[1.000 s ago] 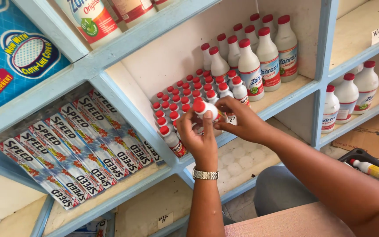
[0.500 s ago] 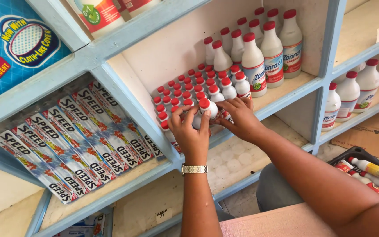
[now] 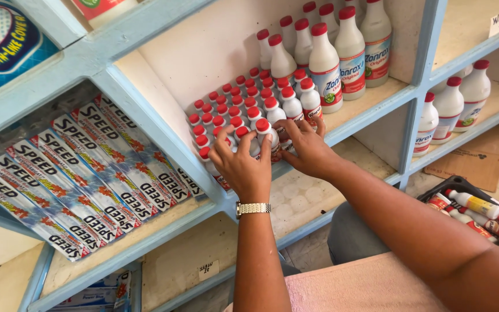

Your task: Restocking small bleach bottles from a crate onto a store shelf.

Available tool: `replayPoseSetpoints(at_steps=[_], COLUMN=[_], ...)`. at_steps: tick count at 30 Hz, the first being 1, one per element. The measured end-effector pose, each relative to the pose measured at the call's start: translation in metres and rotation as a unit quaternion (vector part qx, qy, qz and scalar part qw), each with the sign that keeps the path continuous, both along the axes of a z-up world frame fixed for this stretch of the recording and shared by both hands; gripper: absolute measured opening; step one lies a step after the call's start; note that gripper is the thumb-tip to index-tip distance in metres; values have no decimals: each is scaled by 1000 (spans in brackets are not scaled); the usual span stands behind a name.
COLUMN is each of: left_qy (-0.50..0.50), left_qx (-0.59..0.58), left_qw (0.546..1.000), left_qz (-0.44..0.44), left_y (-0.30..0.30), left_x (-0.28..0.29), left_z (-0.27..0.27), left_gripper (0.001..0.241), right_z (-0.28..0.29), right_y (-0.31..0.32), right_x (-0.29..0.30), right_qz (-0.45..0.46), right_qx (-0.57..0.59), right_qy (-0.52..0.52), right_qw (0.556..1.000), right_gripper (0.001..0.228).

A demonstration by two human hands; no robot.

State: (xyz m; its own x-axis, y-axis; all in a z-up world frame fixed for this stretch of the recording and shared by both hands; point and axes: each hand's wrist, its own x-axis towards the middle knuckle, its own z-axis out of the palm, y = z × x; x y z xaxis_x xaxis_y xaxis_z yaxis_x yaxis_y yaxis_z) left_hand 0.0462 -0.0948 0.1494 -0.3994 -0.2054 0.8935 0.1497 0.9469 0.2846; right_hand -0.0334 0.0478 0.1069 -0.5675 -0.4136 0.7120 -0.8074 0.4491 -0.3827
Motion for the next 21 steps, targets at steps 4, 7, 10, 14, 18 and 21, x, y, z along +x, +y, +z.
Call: replayPoseSetpoints(at_steps=[4,7,10,14,18,21], left_qy=[17,16,4,3,14,52], left_qx=[9,-3,-15,-16,-22,-27], left_qw=[1000,1000,999,999,999,998], left_qz=[11,25,41,47,40,28], left_y=[2,1,-2,-3,2,10], left_x=[0,-3,-6,-6,-2,-3], left_z=[-2,-5,-9,-13,-10,-8], left_gripper=[46,54,55,55,58,60], right_z=[-2,-9,-14,-13,-8,10], right_y=[-3,-6,-9,-12,-8,8], right_x=[-1,-8,-12,-8,-5,3], right_qz=[-9,-28,-44,-64,-83,-78], right_qx=[6,14,24,27,26,-6], right_qy=[-18,-7,0,-18,-14,4], right_qw=[1000,999,999,997,996,997], right_gripper=[57,57,57,57,59,60])
